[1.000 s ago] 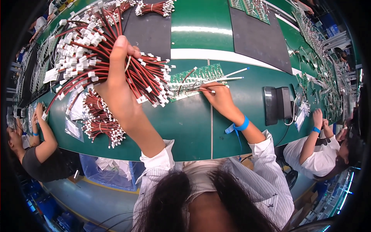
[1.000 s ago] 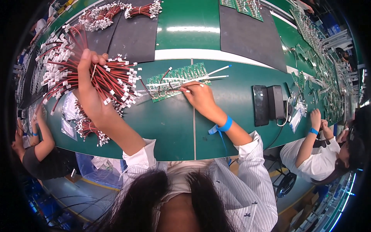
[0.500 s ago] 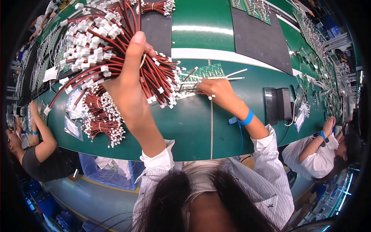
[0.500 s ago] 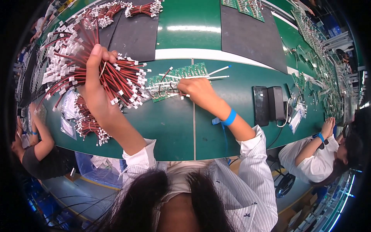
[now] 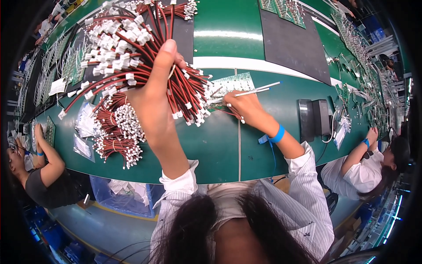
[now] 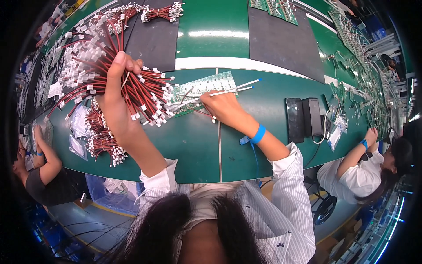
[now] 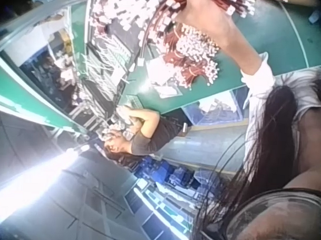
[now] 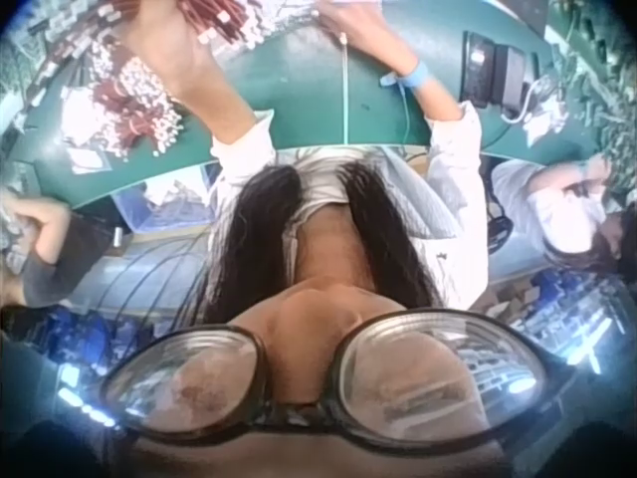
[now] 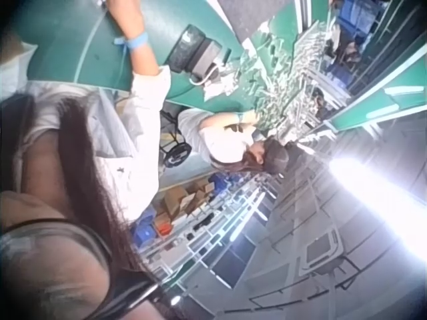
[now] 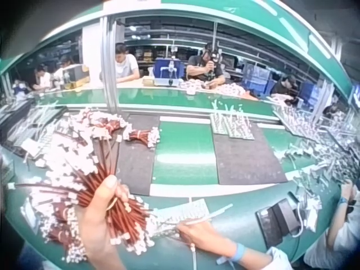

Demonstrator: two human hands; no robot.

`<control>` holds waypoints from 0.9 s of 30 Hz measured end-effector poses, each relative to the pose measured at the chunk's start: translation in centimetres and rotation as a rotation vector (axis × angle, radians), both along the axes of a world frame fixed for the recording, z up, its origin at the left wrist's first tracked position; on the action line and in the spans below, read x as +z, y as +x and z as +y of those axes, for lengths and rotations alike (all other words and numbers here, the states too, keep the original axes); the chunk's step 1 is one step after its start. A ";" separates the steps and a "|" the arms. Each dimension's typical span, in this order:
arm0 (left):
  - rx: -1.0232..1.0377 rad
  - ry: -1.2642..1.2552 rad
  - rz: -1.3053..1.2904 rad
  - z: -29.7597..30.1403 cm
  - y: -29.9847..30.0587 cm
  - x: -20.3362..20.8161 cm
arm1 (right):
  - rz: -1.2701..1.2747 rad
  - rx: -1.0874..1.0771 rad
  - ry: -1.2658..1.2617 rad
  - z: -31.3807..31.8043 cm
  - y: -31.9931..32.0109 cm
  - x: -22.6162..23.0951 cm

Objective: The person assembles wiring harnesses by hand, connecting small white connectors to red wires and organizing them on an assembly line.

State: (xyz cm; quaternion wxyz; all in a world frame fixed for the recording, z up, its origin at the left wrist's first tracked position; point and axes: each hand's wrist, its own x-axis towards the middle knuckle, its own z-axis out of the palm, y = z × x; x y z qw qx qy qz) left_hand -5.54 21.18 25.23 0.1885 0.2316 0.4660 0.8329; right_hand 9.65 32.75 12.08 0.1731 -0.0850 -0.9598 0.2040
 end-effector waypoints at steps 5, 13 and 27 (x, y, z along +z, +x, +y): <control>-0.129 0.025 -0.067 0.5 -0.3 -1.0 | -0.005 -0.027 -0.029 0.8 0.9 -0.5; -0.607 -0.021 -0.148 0.2 1.1 -1.1 | 0.131 -0.119 -0.516 -0.5 3.9 12.7; -0.772 -0.105 -0.073 1.6 4.1 -0.9 | 0.896 -0.307 -0.558 -2.3 3.6 16.7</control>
